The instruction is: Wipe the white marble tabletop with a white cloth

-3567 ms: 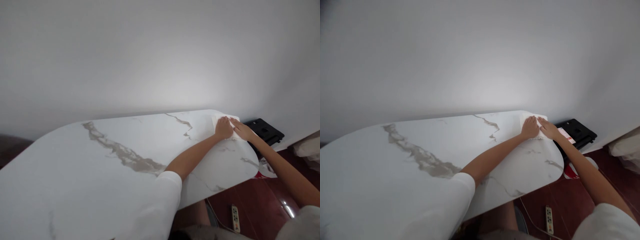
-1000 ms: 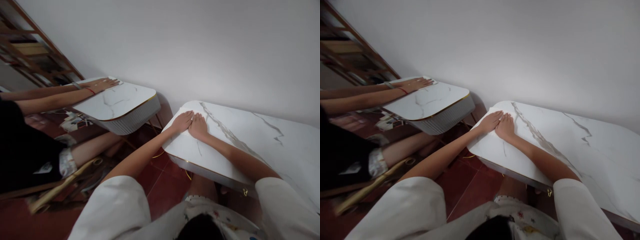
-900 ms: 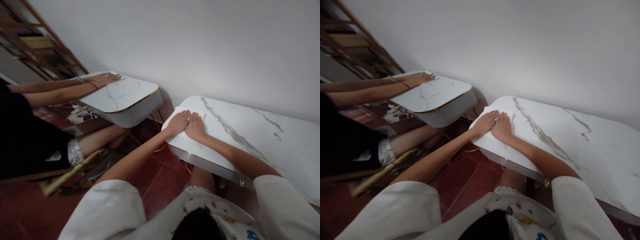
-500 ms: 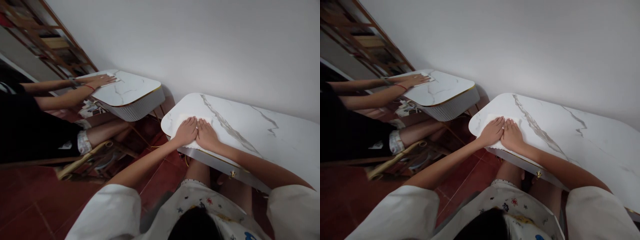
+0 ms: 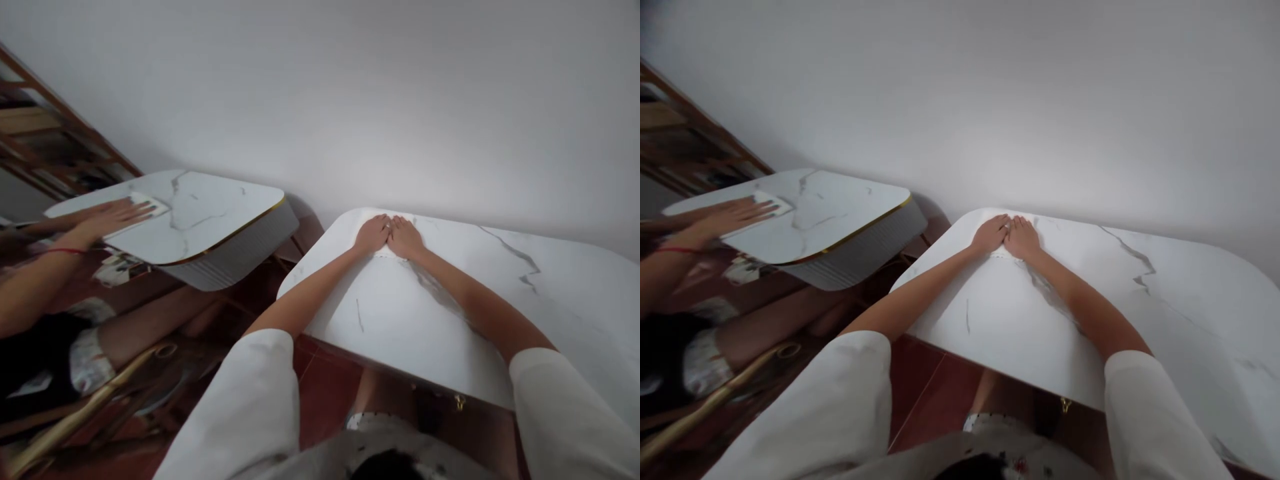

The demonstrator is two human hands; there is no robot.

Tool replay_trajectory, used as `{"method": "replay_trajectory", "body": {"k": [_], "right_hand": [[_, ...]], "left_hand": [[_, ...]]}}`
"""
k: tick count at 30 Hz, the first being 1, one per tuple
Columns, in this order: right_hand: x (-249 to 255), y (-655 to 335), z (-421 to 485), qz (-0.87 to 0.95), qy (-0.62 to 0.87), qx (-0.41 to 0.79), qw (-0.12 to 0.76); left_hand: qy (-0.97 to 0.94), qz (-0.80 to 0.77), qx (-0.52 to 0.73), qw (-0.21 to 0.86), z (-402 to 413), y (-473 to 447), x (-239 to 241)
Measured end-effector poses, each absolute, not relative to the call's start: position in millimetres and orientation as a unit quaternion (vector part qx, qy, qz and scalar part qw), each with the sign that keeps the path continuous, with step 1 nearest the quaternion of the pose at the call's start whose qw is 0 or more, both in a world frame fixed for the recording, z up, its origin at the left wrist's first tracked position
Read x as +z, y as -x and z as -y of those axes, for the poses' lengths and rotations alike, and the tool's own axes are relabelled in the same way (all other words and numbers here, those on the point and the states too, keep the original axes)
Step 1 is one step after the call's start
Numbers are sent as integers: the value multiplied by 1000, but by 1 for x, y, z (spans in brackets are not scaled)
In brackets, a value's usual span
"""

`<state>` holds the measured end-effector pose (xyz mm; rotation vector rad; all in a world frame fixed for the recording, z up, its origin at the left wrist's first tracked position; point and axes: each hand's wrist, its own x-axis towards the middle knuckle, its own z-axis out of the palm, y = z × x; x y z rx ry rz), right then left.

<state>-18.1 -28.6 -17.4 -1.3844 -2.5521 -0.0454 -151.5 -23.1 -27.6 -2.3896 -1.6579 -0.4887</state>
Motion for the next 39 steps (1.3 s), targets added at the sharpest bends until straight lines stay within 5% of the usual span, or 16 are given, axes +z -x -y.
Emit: {"method": "replay_trajectory", "body": {"k": [9, 18, 27, 39], "right_hand": [[-22, -2, -47, 848, 511, -29, 136], [-24, -59, -16, 814, 564, -34, 137], [-26, -47, 77, 817, 557, -28, 147], [-13, -34, 229, 875, 468, 24, 124]], "left_hand": [[813, 552, -161, 90, -61, 127, -26], [858, 478, -169, 82, -49, 69, -32], [886, 424, -162, 94, 33, 89, -43], [810, 563, -157, 50, 218, 113, -40]]}}
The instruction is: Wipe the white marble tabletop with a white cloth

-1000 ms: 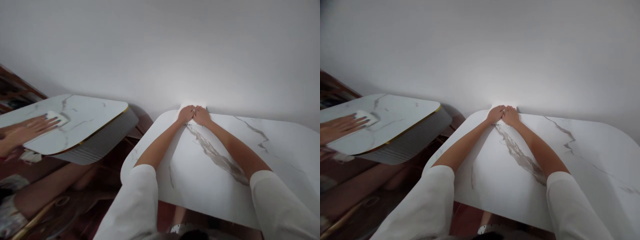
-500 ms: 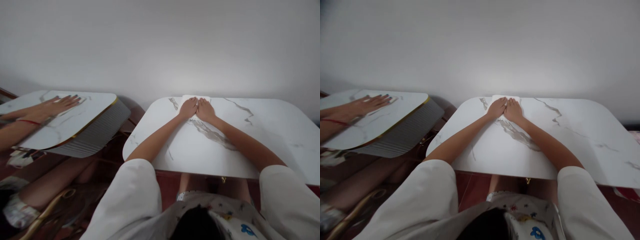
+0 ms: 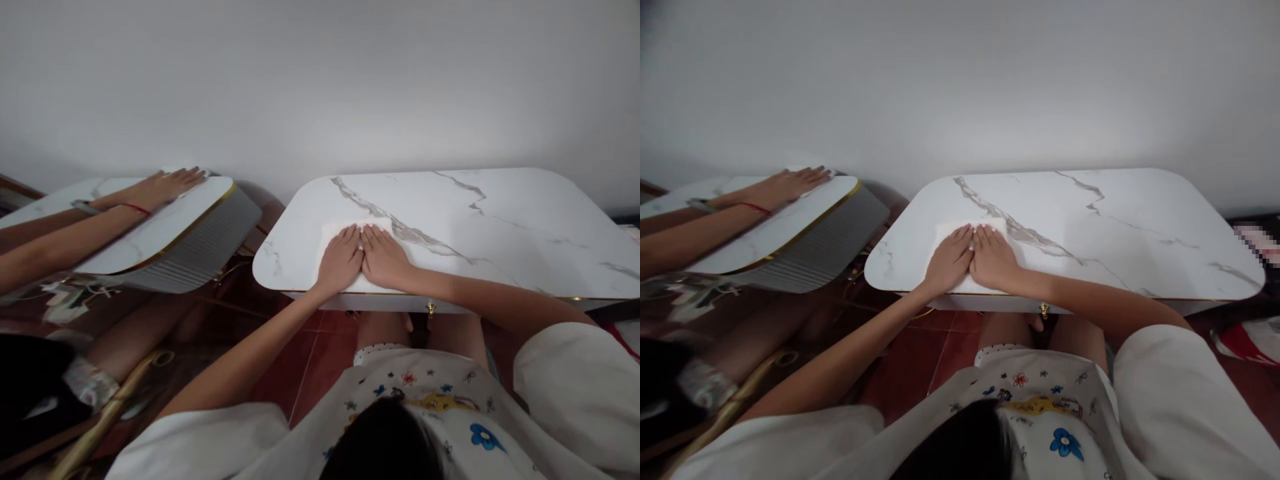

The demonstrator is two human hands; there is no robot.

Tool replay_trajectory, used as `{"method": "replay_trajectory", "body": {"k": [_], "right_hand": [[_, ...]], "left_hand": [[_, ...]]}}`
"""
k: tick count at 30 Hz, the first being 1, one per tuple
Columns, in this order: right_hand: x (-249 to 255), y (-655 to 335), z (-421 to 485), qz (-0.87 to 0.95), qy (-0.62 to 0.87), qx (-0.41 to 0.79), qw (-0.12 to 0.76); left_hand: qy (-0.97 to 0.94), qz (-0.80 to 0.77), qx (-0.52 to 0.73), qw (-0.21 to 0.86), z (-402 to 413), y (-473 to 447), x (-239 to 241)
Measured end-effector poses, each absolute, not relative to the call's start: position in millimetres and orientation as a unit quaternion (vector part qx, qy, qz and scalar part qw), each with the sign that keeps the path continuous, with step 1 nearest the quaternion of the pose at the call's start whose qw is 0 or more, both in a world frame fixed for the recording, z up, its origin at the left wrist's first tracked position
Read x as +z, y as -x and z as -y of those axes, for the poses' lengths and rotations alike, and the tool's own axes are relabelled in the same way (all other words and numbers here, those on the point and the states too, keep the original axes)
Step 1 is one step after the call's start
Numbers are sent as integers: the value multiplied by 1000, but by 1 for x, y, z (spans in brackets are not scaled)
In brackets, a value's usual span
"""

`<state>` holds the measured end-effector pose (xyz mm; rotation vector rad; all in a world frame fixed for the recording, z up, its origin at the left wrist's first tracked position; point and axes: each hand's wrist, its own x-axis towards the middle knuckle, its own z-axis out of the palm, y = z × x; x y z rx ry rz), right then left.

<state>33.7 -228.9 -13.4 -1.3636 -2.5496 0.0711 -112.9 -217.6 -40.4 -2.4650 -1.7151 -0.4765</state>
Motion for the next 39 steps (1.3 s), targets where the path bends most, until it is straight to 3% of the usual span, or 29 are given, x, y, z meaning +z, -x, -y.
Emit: {"method": "replay_trajectory", "body": {"k": [7, 15, 31, 39], "right_hand": [[-12, -94, 258, 868, 481, 34, 120], [-18, -137, 206, 856, 505, -26, 112], [-23, -93, 21, 874, 465, -72, 125], [-26, -135, -26, 859, 493, -64, 121]], "left_hand": [[813, 560, -156, -23, 247, 51, -31], [813, 564, -117, -83, 199, -2, -8], [794, 588, -155, -2, 21, 37, -22], [829, 534, -158, 40, -25, -7, -19]]}}
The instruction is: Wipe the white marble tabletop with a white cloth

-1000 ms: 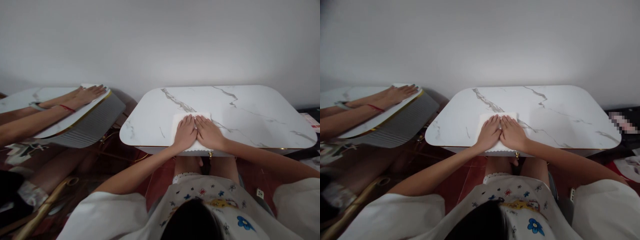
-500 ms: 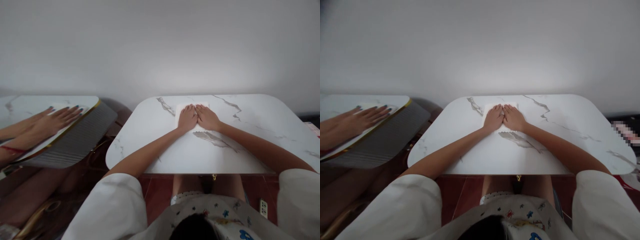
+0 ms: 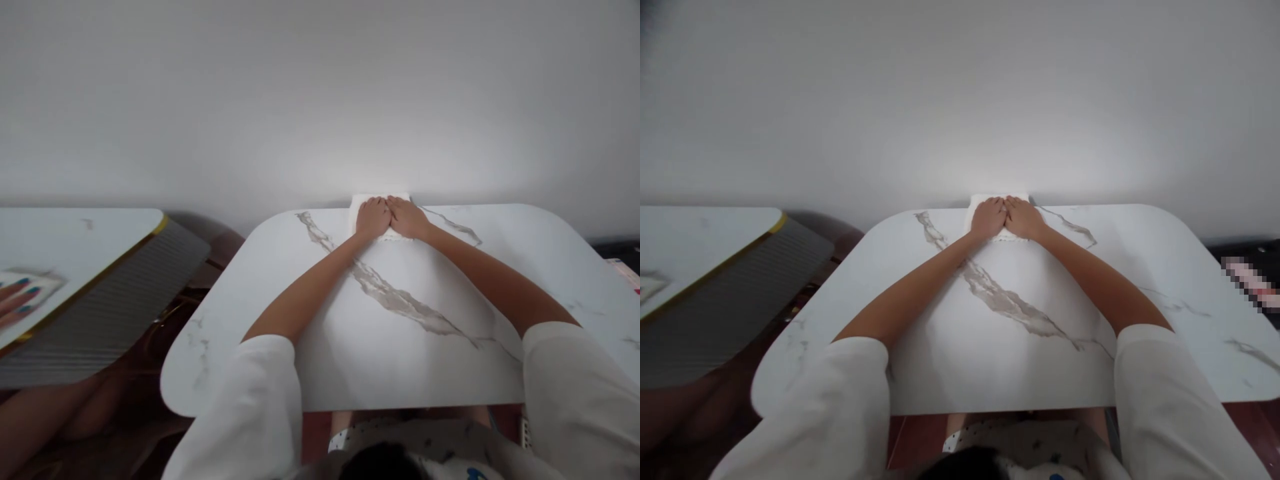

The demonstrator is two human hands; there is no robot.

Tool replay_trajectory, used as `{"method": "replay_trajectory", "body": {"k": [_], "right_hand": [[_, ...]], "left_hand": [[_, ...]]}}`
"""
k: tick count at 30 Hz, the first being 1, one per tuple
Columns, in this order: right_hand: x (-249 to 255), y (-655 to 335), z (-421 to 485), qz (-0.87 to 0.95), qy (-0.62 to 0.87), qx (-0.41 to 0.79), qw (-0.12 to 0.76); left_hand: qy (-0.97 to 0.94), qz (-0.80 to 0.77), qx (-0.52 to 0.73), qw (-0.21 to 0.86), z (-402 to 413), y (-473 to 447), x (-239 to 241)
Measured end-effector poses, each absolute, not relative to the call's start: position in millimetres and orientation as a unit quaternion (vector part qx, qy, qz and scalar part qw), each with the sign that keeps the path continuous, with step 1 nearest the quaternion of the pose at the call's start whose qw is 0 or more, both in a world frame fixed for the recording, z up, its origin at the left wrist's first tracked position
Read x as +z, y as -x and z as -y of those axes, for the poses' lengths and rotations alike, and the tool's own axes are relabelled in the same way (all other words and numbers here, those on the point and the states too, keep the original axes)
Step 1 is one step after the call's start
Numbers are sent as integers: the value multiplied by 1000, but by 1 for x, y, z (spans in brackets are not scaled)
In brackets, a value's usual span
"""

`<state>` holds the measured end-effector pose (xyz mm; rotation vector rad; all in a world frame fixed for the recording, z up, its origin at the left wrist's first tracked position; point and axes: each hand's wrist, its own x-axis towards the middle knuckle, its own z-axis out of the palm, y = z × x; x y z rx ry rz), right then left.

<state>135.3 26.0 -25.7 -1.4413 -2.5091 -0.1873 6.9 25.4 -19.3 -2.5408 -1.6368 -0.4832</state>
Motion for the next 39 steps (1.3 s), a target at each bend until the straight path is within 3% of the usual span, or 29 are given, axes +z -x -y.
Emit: {"method": "replay_trajectory", "body": {"k": [10, 29, 39], "right_hand": [[-29, -177, 48, 804, 573, -93, 131], [-23, -149, 271, 844, 510, -20, 164], [-26, -223, 251, 812, 567, -45, 132]], "left_hand": [[870, 472, -144, 4, 24, -48, -20], [890, 448, -78, 11, 248, 7, -3], [903, 413, -109, -42, 218, -69, -9]]}}
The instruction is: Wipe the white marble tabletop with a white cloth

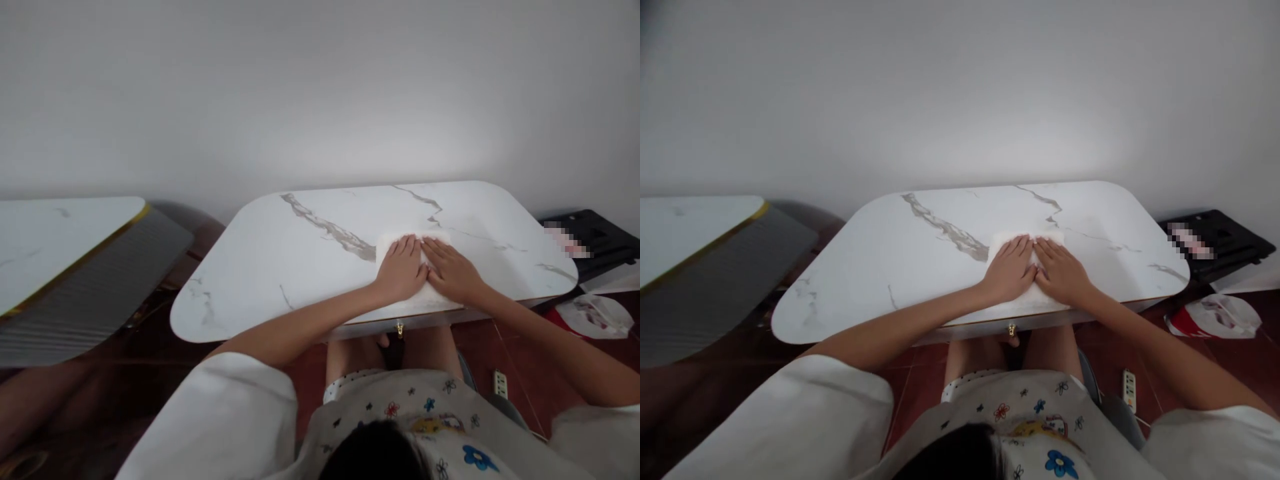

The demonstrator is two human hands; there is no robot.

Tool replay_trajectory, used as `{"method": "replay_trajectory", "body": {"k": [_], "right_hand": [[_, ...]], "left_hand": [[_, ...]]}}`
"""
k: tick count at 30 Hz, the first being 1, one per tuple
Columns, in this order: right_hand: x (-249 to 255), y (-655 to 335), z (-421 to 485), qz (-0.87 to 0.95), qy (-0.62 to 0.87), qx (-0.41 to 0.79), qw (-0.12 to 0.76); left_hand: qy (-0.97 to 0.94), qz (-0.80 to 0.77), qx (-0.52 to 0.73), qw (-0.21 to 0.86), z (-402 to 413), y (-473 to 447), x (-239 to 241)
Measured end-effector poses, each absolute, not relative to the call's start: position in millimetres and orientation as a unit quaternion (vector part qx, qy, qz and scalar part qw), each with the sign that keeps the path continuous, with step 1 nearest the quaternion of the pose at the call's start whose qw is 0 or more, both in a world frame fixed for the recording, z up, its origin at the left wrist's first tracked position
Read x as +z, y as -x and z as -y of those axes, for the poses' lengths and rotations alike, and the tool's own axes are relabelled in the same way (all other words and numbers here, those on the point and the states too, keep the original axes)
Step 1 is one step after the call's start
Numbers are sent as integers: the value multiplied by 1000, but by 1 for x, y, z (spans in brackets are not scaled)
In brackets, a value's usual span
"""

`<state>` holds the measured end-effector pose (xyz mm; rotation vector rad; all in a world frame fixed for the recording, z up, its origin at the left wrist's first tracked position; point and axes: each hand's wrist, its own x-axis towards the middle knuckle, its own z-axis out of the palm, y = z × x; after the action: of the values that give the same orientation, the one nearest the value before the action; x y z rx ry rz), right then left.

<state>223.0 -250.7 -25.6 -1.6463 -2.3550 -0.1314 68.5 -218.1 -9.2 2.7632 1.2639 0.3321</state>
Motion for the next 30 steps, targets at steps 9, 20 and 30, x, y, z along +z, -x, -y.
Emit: {"method": "replay_trajectory", "body": {"k": [9, 20, 30], "right_hand": [[-25, -221, 139, 829, 544, -42, 121], [-23, -216, 13, 834, 535, -62, 117], [-21, -277, 9, 804, 586, -51, 90]], "left_hand": [[-892, -430, 140, 17, 117, -68, -14], [-873, -459, 156, -49, -3, -72, -24], [-896, -413, 161, -25, -17, -136, -21]]}}
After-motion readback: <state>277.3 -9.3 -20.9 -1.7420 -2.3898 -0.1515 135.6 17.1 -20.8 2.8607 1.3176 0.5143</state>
